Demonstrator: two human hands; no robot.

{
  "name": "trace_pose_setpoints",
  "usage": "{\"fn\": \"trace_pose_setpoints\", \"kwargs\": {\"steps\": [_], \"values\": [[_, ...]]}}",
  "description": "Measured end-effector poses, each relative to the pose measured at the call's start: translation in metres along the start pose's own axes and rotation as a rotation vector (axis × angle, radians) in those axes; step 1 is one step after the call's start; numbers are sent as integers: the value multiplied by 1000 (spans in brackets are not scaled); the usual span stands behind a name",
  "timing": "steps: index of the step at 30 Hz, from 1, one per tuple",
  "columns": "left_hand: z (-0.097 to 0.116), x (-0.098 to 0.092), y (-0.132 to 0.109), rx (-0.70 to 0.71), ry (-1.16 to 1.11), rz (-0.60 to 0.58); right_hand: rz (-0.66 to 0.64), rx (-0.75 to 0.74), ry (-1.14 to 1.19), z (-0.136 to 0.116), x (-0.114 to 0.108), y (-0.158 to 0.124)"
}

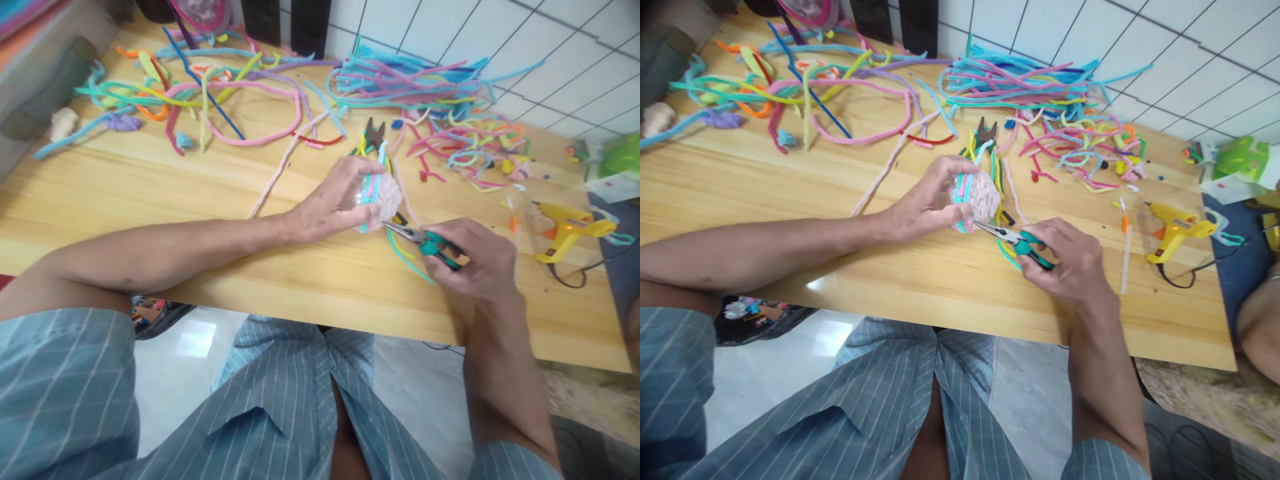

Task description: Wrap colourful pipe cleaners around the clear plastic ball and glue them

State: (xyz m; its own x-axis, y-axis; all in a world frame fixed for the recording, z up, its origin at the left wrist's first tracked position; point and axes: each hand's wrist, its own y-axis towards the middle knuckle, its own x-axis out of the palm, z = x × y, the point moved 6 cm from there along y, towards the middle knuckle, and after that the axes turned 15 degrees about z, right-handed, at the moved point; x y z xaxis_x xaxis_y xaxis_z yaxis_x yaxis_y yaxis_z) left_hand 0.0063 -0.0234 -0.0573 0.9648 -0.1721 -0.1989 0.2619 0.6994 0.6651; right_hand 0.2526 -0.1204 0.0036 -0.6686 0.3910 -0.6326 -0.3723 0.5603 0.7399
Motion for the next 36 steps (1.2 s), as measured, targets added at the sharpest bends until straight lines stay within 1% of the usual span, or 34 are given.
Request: {"fn": "trace_pose_setpoints", "kwargs": {"steps": [3,5,6,9,11,13,16,19,21,23,25,26,28,30,31,33,36], "values": [[-1,1,0,37,46,-11,78,107,-36,19,-16,-4],[-1,2,0,69,77,-22,120,214,-150,38,-27,-7],[-1,2,0,83,87,-27,114,294,-221,49,-32,-9],[0,3,0,125,89,-34,38,522,-422,79,-40,-16],[0,4,-1,149,84,-31,-38,621,-523,94,-41,-21],[-1,5,-2,162,88,-27,-126,690,-601,108,-38,-28],[-2,6,-3,183,103,-20,-239,715,-651,124,-29,-40],[-3,8,-4,184,116,-27,-277,688,-653,133,-21,-45],[-2,9,-5,163,120,-34,-215,631,-637,127,-19,-39],[0,9,-4,145,114,-37,-66,501,-568,105,-17,-22],[4,9,-4,140,104,-39,93,321,-426,68,-12,1],[6,9,-4,142,100,-38,131,251,-353,49,-7,11],[8,9,-4,148,93,-31,181,132,-219,12,3,31],[9,9,-4,156,85,-20,180,97,-151,-11,16,46],[9,9,-4,162,77,-14,170,90,-142,-17,22,51],[7,11,-5,168,60,-5,186,86,-154,-21,33,57],[4,13,-6,167,51,4,276,76,-154,-16,43,55]]}}
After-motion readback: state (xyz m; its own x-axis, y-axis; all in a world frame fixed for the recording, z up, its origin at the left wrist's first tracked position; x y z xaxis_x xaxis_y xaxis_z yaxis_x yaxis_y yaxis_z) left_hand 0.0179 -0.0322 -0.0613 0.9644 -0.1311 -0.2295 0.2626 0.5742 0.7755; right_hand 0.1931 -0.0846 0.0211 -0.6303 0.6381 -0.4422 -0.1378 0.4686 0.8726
